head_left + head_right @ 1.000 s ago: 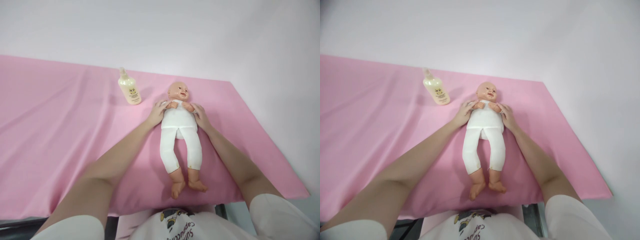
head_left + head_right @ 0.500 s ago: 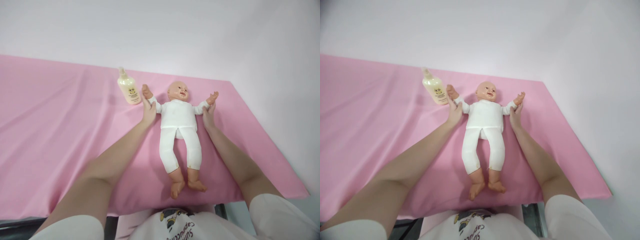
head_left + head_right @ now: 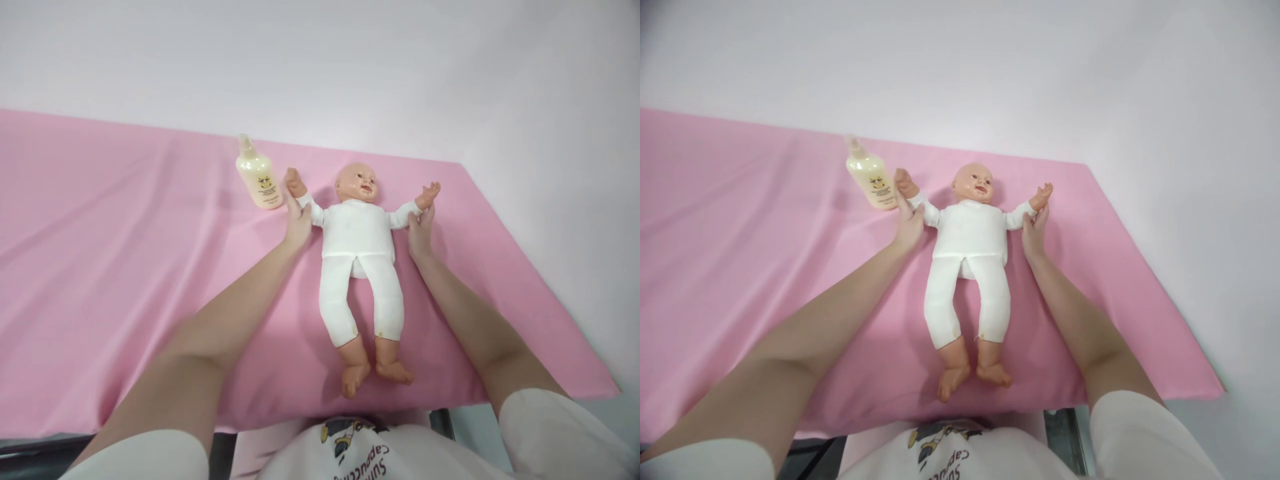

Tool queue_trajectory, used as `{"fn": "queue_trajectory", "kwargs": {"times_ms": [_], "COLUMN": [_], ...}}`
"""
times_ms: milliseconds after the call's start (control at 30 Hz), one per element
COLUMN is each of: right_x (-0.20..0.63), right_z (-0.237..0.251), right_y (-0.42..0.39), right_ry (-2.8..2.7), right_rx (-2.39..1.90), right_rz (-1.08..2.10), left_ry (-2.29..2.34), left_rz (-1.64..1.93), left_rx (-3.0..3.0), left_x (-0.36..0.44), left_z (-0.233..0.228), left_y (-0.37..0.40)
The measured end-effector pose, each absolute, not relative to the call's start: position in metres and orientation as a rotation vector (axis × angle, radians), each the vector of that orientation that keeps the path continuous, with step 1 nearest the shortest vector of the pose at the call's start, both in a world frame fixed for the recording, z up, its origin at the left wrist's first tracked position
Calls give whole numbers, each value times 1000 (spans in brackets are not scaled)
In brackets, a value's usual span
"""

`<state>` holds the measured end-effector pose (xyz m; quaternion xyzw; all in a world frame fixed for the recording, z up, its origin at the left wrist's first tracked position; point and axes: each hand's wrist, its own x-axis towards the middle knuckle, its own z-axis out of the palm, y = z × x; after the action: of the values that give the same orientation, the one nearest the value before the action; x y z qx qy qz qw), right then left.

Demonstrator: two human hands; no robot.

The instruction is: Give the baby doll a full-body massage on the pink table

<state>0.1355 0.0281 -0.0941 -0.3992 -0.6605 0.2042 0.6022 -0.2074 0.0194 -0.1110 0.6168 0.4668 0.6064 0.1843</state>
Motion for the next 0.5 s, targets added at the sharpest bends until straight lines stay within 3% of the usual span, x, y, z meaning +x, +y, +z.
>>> {"fn": "queue_trajectory", "kwargs": {"times_ms": [300, 500], "right_x": [119, 118], "right_z": [-84, -89], "right_y": [13, 14], "right_ry": [-1943, -1853], "right_rx": [-918, -913], "right_rz": [499, 508], "left_ry": [1401, 1399], "left_rz": [1232, 1314], "left_rx": [2237, 2213], "left_x": [-180, -179], "left_z": [-90, -90], "left_y": [-5, -6]}}
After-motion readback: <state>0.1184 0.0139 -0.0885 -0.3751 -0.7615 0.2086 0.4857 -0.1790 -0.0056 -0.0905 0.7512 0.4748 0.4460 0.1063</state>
